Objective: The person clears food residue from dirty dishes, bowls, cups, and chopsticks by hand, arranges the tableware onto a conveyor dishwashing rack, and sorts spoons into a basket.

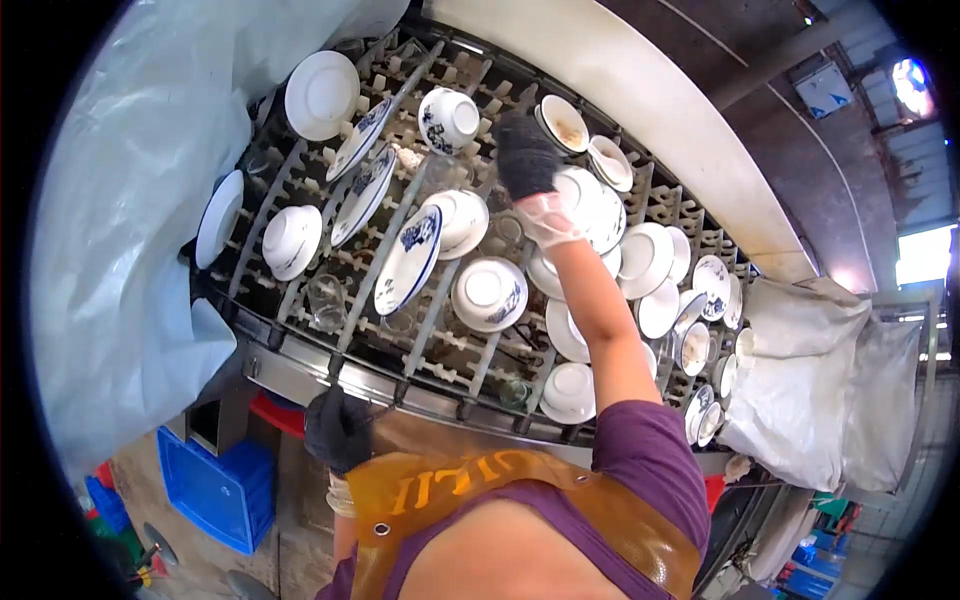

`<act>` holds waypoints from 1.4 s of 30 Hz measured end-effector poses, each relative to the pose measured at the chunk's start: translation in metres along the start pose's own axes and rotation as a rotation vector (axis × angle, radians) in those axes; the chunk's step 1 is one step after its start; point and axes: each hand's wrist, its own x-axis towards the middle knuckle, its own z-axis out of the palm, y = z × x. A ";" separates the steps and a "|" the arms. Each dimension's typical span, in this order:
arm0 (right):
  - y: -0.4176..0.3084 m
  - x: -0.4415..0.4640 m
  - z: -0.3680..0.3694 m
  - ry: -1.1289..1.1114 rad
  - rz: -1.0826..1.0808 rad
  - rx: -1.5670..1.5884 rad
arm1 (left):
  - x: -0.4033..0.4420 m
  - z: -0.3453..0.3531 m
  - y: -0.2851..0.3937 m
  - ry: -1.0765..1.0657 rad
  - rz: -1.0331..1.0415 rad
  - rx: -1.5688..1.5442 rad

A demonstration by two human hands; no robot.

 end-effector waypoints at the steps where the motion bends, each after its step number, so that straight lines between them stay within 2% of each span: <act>1: 0.009 0.008 -0.008 -0.035 0.197 0.073 | -0.003 0.003 -0.001 0.025 0.007 0.006; 2: 0.006 0.022 -0.035 -0.103 0.316 0.000 | -0.006 0.006 0.000 0.043 0.009 0.010; 4: 0.030 0.025 -0.034 -0.196 0.361 -0.029 | -0.012 0.008 0.006 0.019 -0.054 -0.024; 5: 0.052 0.014 -0.011 -0.239 0.380 0.059 | -0.013 0.008 0.006 0.019 -0.031 -0.031; 8: 0.060 0.042 -0.040 -0.309 0.398 0.114 | -0.010 0.007 0.007 0.026 0.004 -0.034; 9: 0.068 0.048 -0.039 -0.104 0.365 0.190 | -0.011 0.006 0.008 0.010 0.012 -0.030; 10: 0.080 0.056 -0.034 0.013 0.388 0.392 | -0.012 0.007 0.009 0.011 0.014 -0.028; 12: 0.097 0.076 -0.030 -0.027 0.633 0.598 | -0.014 0.009 0.012 0.040 0.017 -0.016; 15: 0.089 0.084 -0.027 0.041 0.953 1.268 | -0.014 0.007 0.017 0.028 0.032 -0.037; 16: 0.144 0.064 0.033 -0.099 0.682 1.589 | -0.014 0.008 0.018 0.031 0.038 -0.040; 18: 0.075 0.062 -0.034 -0.285 0.689 0.411 | -0.020 0.010 0.020 -0.013 -0.004 -0.013; 20: 0.048 0.029 -0.041 -0.333 0.467 0.191 | -0.025 0.015 0.022 0.010 -0.028 -0.026; 21: 0.041 0.024 -0.042 -0.461 0.437 0.050 | -0.031 0.016 0.023 0.016 -0.050 -0.037; 22: 0.052 0.018 -0.029 -0.466 0.438 0.052 | -0.053 0.023 0.007 0.012 -0.052 -0.035; 23: 0.073 0.010 -0.005 -0.378 0.357 0.188 | -0.086 0.035 -0.022 -0.139 -0.196 -0.088; 24: 0.087 0.007 0.009 -0.284 0.272 0.323 | -0.086 0.035 -0.022 -0.210 -0.267 -0.114; 25: 0.082 0.016 -0.013 -0.218 0.204 0.204 | -0.085 0.035 -0.022 -0.281 -0.339 -0.135; 26: 0.090 0.024 -0.017 -0.220 0.204 0.206 | -0.051 0.023 0.015 -0.127 -0.171 -0.087; 27: 0.104 0.034 -0.016 -0.226 0.291 0.409 | -0.026 0.014 0.039 0.024 -0.003 -0.043; 28: 0.112 0.041 -0.020 -0.230 0.377 0.608 | -0.017 0.011 0.045 0.020 -0.005 -0.047; 29: 0.107 0.048 -0.040 -0.321 0.582 0.816 | -0.011 0.010 0.051 -0.041 -0.028 -0.076; 30: 0.105 0.047 -0.051 -0.323 0.580 0.811 | -0.003 0.009 0.057 -0.099 -0.050 -0.106; 32: 0.103 0.045 -0.066 -0.631 0.986 1.412 | 0.028 0.006 0.072 -0.164 -0.168 -0.274; 33: 0.109 0.038 -0.046 -0.736 0.912 1.353 | 0.045 0.006 0.079 -0.143 -0.120 -0.278; 34: 0.101 0.027 -0.050 -0.810 1.052 1.526 | 0.061 0.007 0.087 -0.141 -0.112 -0.274; 36: 0.086 0.015 -0.052 -1.041 1.015 1.398 | 0.083 0.012 0.105 -0.257 -0.262 -0.485; 37: 0.079 0.014 -0.054 -1.038 1.009 1.400 | 0.092 0.017 0.111 -0.251 -0.258 -0.484; 39: 0.070 0.012 -0.058 -0.868 0.265 0.921 | 0.106 0.024 0.125 -0.229 -0.134 -0.549; 40: 0.074 0.018 -0.050 -0.860 0.252 0.929 | 0.113 0.029 0.133 -0.217 -0.129 -0.539; 42: 0.083 0.026 -0.031 -0.789 0.517 1.184 | 0.126 0.035 0.149 -0.358 -0.290 -0.739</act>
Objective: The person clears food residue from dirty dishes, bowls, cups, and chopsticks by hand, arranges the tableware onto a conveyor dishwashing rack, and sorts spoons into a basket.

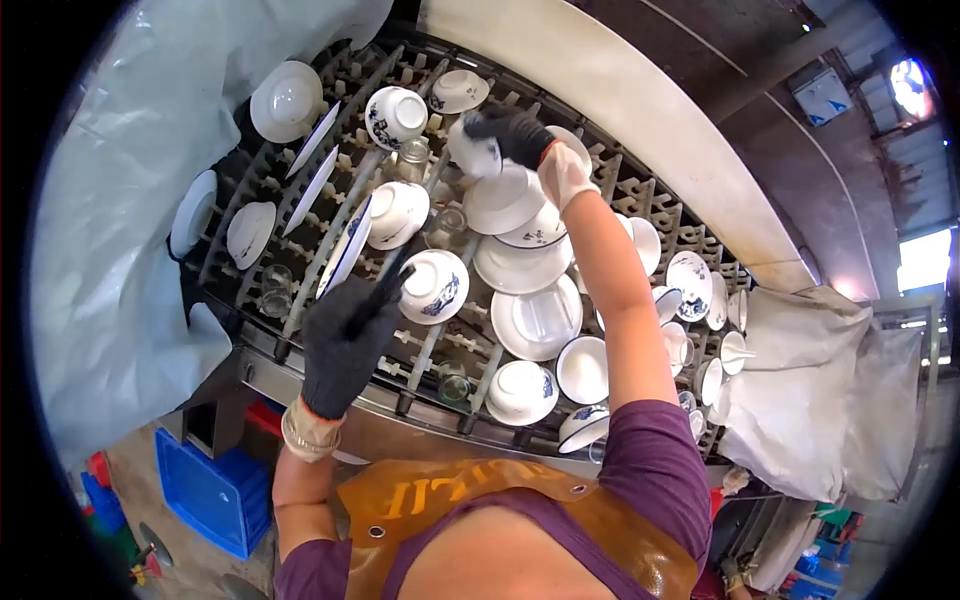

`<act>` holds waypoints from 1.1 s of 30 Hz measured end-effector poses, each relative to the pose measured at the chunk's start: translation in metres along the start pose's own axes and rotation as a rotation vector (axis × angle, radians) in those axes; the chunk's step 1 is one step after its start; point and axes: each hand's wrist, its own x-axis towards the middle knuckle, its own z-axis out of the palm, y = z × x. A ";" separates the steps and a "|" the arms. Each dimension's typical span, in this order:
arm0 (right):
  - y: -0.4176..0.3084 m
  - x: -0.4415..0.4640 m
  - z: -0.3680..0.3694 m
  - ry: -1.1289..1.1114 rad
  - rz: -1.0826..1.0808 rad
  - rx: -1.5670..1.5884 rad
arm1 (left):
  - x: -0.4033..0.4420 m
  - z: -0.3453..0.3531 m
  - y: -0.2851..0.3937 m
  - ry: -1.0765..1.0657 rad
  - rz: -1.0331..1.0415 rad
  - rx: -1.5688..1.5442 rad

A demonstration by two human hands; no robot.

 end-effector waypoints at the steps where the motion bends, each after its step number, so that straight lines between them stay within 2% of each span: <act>1: -0.019 -0.007 -0.006 0.052 0.137 0.196 | 0.009 0.005 0.007 0.003 -0.003 0.019; 2: -0.021 0.000 -0.017 0.153 0.181 -0.121 | 0.021 0.011 0.015 -0.026 0.031 0.069; 4: -0.041 -0.021 -0.022 0.461 -0.050 -0.754 | 0.055 0.018 0.016 -0.054 0.121 0.166; 6: -0.025 -0.021 -0.034 0.553 -0.104 -0.688 | 0.096 0.025 0.020 -0.122 0.154 0.315; 7: -0.018 -0.022 -0.040 0.636 -0.149 -0.641 | 0.122 0.030 0.010 -0.127 0.272 0.415; 8: -0.031 -0.042 -0.039 0.531 -0.127 -0.531 | 0.150 0.039 0.000 -0.131 0.292 0.512; 9: -0.041 -0.059 -0.038 0.516 -0.176 -0.509 | 0.174 0.052 0.009 -0.115 0.306 0.781; 11: -0.030 -0.078 -0.042 0.455 -0.221 -0.465 | 0.228 0.081 -0.012 -0.063 0.329 0.886; 12: -0.019 -0.081 -0.046 0.415 -0.222 -0.447 | 0.252 0.095 -0.016 -0.177 0.224 0.794; 14: -0.028 -0.112 -0.048 0.375 -0.190 -0.470 | 0.314 0.128 -0.098 0.015 0.380 1.063; 16: -0.024 -0.135 -0.055 0.325 -0.145 -0.519 | 0.309 0.145 -0.076 -0.072 0.238 1.205; 17: -0.023 -0.148 -0.059 0.330 -0.156 -0.532 | 0.318 0.151 -0.085 0.023 0.335 1.152; 18: -0.020 -0.158 -0.064 0.337 -0.162 -0.543 | 0.328 0.154 -0.090 0.016 0.338 1.151; 20: -0.003 -0.169 -0.078 0.350 -0.171 -0.406 | 0.332 0.156 -0.073 -0.238 0.355 1.283; 21: 0.004 -0.176 -0.081 0.357 -0.190 -0.271 | 0.316 0.156 -0.043 -0.270 0.261 1.145; 22: 0.000 -0.179 -0.086 0.318 -0.108 -0.246 | 0.319 0.162 -0.051 -0.290 0.259 1.150; 24: -0.004 -0.185 -0.091 0.401 -0.174 -0.256 | 0.343 0.170 -0.065 -0.068 0.603 1.301; 25: -0.004 -0.188 -0.093 0.412 -0.164 -0.256 | 0.358 0.168 -0.063 -0.041 0.753 1.317; 26: -0.004 -0.189 -0.094 0.436 -0.170 -0.275 | 0.364 0.162 -0.068 -0.053 0.760 1.308; 28: -0.003 -0.193 -0.095 0.456 -0.162 -0.285 | 0.362 0.142 -0.050 -0.259 0.799 1.132; 30: -0.003 -0.190 -0.095 0.432 -0.182 -0.298 | 0.357 0.141 -0.046 -0.325 0.726 1.240; 32: 0.002 -0.186 -0.099 0.413 -0.136 -0.303 | 0.355 0.144 -0.061 -0.315 0.457 1.227; 33: 0.006 -0.183 -0.098 0.422 -0.184 -0.260 | 0.353 0.144 -0.067 -0.321 0.460 1.217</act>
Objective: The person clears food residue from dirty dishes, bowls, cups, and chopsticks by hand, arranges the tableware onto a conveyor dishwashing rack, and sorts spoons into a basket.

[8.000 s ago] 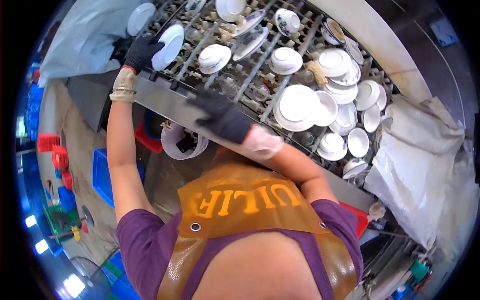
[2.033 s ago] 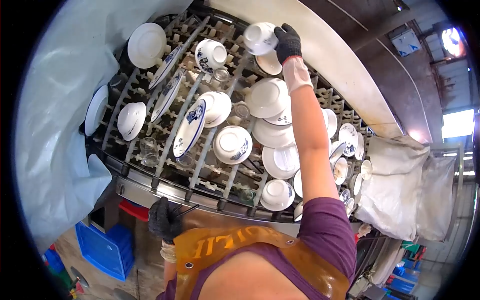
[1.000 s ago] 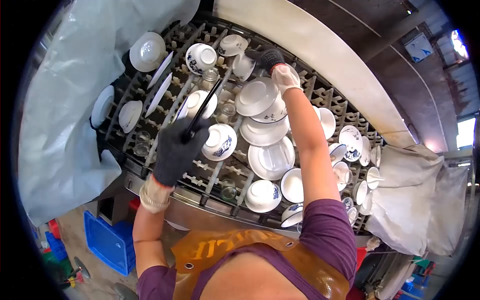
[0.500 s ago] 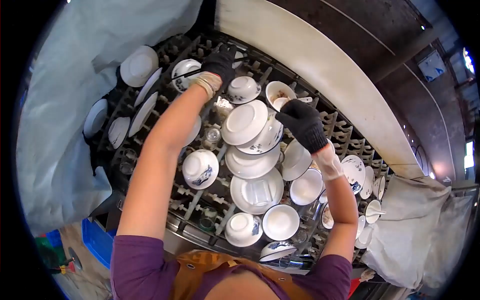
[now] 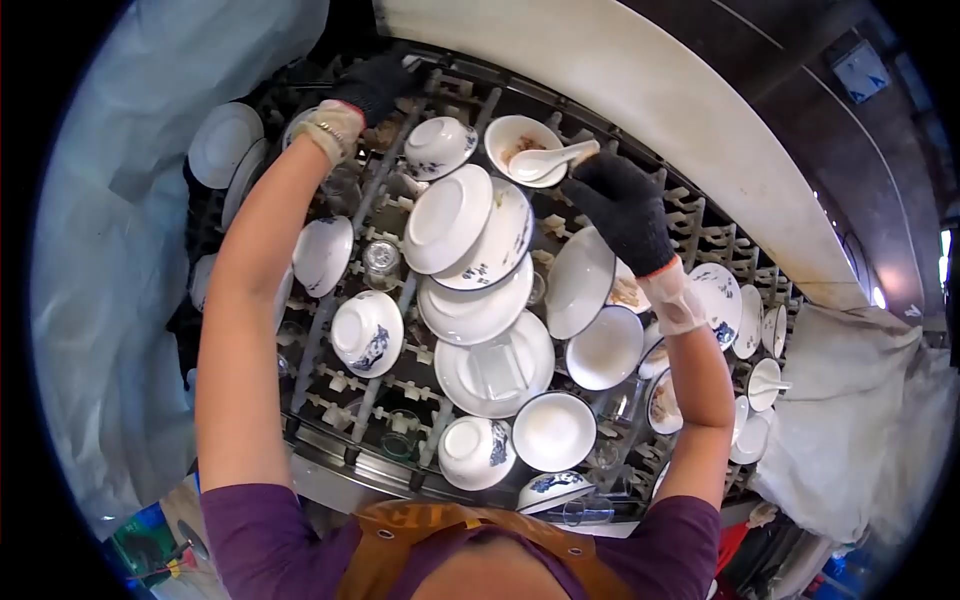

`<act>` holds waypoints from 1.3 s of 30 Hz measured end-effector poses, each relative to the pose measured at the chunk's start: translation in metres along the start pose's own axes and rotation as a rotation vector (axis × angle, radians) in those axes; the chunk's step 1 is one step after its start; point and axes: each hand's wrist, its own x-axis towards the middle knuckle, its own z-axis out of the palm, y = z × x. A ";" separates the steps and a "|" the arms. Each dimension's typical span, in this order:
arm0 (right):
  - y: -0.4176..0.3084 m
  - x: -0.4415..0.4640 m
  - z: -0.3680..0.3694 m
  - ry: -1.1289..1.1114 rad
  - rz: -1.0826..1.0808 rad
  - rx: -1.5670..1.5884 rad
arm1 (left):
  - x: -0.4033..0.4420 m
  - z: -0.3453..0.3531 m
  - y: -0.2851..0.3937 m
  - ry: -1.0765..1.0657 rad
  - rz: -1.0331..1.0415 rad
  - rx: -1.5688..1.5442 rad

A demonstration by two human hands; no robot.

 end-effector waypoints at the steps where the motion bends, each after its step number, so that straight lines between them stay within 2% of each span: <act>1: 0.004 0.002 0.000 0.021 -0.034 0.050 | -0.006 0.006 -0.005 0.000 0.078 0.136; 2: 0.008 0.007 -0.001 0.027 -0.136 -0.136 | -0.012 0.011 -0.014 0.000 0.158 0.278; 3: 0.009 0.007 -0.002 0.028 -0.128 -0.135 | -0.008 0.043 -0.037 -0.006 0.163 0.275; 4: 0.007 0.010 -0.003 0.013 -0.140 -0.183 | 0.007 0.091 -0.069 0.116 0.064 0.328; 6: 0.009 0.020 0.002 0.034 -0.176 -0.246 | 0.018 0.107 -0.080 0.239 -0.035 0.392; 7: 0.015 0.025 0.007 0.028 -0.183 -0.246 | 0.019 0.100 -0.065 0.177 -0.162 0.338; 8: 0.026 0.032 0.013 0.056 -0.343 -0.279 | 0.018 0.090 -0.052 0.120 -0.290 0.277; 9: 0.038 0.039 0.017 0.087 -0.501 -0.316 | 0.016 0.085 -0.048 0.130 -0.296 0.270; 10: 0.045 0.043 0.021 0.076 -0.572 -0.502 | 0.014 0.082 -0.043 0.172 -0.261 0.191; 12: 0.048 0.048 0.023 0.009 -0.510 -0.629 | 0.008 0.070 -0.032 0.207 -0.226 0.112; 14: 0.047 0.056 0.022 -0.104 -0.413 -0.840 | 0.005 0.050 -0.023 0.084 -0.269 0.036; 15: 0.050 0.062 0.022 -0.102 -0.420 -0.837 | 0.007 0.056 -0.029 0.087 -0.274 0.041; 18: 0.070 0.079 0.021 -0.225 -0.222 -0.921 | 0.010 0.070 -0.039 0.188 -0.216 0.138; 20: 0.075 0.079 0.014 -0.301 -0.171 -0.845 | -0.003 0.053 -0.028 0.166 -0.292 -0.082; 21: 0.078 0.079 0.009 -0.374 -0.114 -0.779 | -0.002 0.064 -0.042 0.164 -0.302 -0.077; 23: 0.075 0.064 -0.004 -0.296 -0.027 -0.799 | 0.008 0.098 -0.078 0.132 -0.350 -0.022; 24: 0.087 0.054 -0.015 -0.186 -0.078 -0.754 | -0.007 0.050 -0.048 -0.156 -0.158 0.146; 25: 0.094 0.048 -0.027 -0.093 -0.058 -0.869 | -0.005 0.040 -0.043 -0.152 -0.164 0.142; 26: 0.104 0.038 -0.042 -0.030 0.024 -0.760 | -0.004 0.035 -0.040 -0.263 -0.202 0.107; 27: 0.086 0.028 -0.058 -0.001 0.090 -0.523 | -0.004 0.034 -0.040 -0.374 -0.238 0.072; 28: 0.101 0.021 -0.070 0.102 0.071 -0.552 | -0.002 0.044 -0.044 -0.374 -0.242 0.072; 29: 0.112 0.015 -0.083 0.124 0.104 -0.507 | 0.002 0.064 -0.051 -0.164 -0.332 0.099; 32: 0.096 -0.002 -0.098 0.113 0.184 -0.490 | 0.015 0.128 -0.087 0.169 -0.468 0.140; 34: 0.087 -0.012 -0.095 0.144 0.245 -0.213 | 0.008 0.100 -0.061 0.272 -0.602 0.064; 37: 0.077 -0.026 -0.082 0.228 0.198 -0.071 | 0.009 0.099 -0.067 0.352 -0.578 -0.093; 39: 0.055 -0.034 -0.082 0.207 0.179 -0.086 | 0.003 0.089 -0.062 0.334 -0.508 -0.036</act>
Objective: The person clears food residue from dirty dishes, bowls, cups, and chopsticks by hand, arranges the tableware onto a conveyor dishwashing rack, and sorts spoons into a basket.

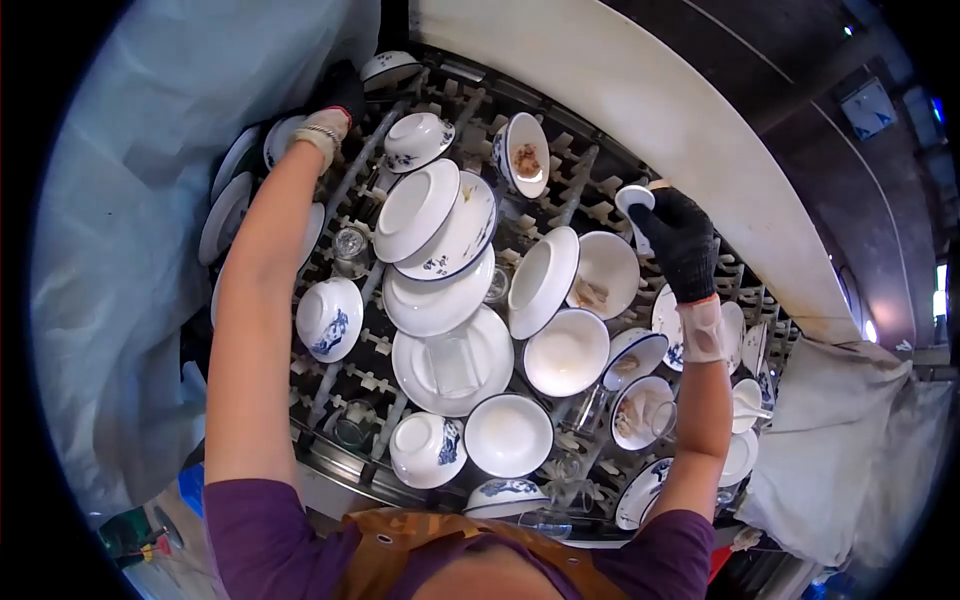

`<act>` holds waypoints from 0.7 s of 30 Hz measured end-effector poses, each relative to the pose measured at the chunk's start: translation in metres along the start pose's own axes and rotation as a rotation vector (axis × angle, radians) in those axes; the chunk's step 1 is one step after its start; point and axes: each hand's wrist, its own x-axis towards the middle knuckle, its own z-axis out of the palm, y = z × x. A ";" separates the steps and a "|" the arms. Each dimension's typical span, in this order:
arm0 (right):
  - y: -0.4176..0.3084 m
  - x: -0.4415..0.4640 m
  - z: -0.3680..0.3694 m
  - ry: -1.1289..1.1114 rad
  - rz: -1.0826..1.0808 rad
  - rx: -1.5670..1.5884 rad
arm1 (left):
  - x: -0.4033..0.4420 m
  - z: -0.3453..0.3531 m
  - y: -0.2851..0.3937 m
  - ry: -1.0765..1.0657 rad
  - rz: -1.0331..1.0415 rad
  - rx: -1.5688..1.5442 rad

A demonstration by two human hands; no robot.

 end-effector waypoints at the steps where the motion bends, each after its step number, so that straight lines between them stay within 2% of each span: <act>1: -0.006 -0.006 -0.001 -0.087 -0.065 0.057 | -0.006 -0.030 0.014 -0.101 0.077 -0.010; 2: -0.015 -0.015 -0.003 -0.173 -0.129 0.115 | -0.016 -0.064 0.030 -0.204 0.155 -0.019; 4: -0.045 -0.036 -0.002 -0.366 -0.022 0.327 | -0.052 -0.148 0.070 -0.431 0.133 -0.495; 6: -0.070 -0.057 0.004 -0.576 0.029 0.593 | -0.106 -0.234 0.114 -0.755 0.075 -0.952; 8: -0.089 -0.085 0.022 -0.765 -0.009 0.985 | -0.166 -0.280 0.137 -0.962 0.074 -1.175; 9: -0.095 -0.094 0.029 -0.839 0.000 0.979 | -0.197 -0.295 0.148 -0.994 0.024 -1.207; 10: -0.114 -0.112 0.036 -0.878 0.026 1.177 | -0.226 -0.308 0.154 -1.026 -0.029 -1.239; 12: -0.107 -0.134 0.059 -0.866 0.015 1.007 | -0.278 -0.311 0.148 -0.969 -0.169 -1.411; 14: -0.107 -0.165 0.072 -0.880 0.217 1.059 | -0.324 -0.310 0.135 -0.517 -0.103 -1.178; 16: -0.111 -0.197 0.078 -0.963 0.252 0.960 | -0.372 -0.326 0.118 -0.381 -0.214 -1.218; 18: -0.115 -0.232 0.080 -1.084 0.306 1.110 | -0.429 -0.353 0.093 -0.322 -0.542 -1.256; 19: -0.109 -0.250 0.082 -1.076 0.210 1.077 | -0.454 -0.364 0.082 -0.265 -0.567 -1.119; 20: -0.110 -0.259 0.066 -1.176 0.282 1.024 | -0.478 -0.374 0.070 -0.214 -0.591 -0.982; 21: -0.096 -0.267 0.057 -1.151 0.104 0.864 | -0.505 -0.377 0.050 -0.221 -0.611 -0.976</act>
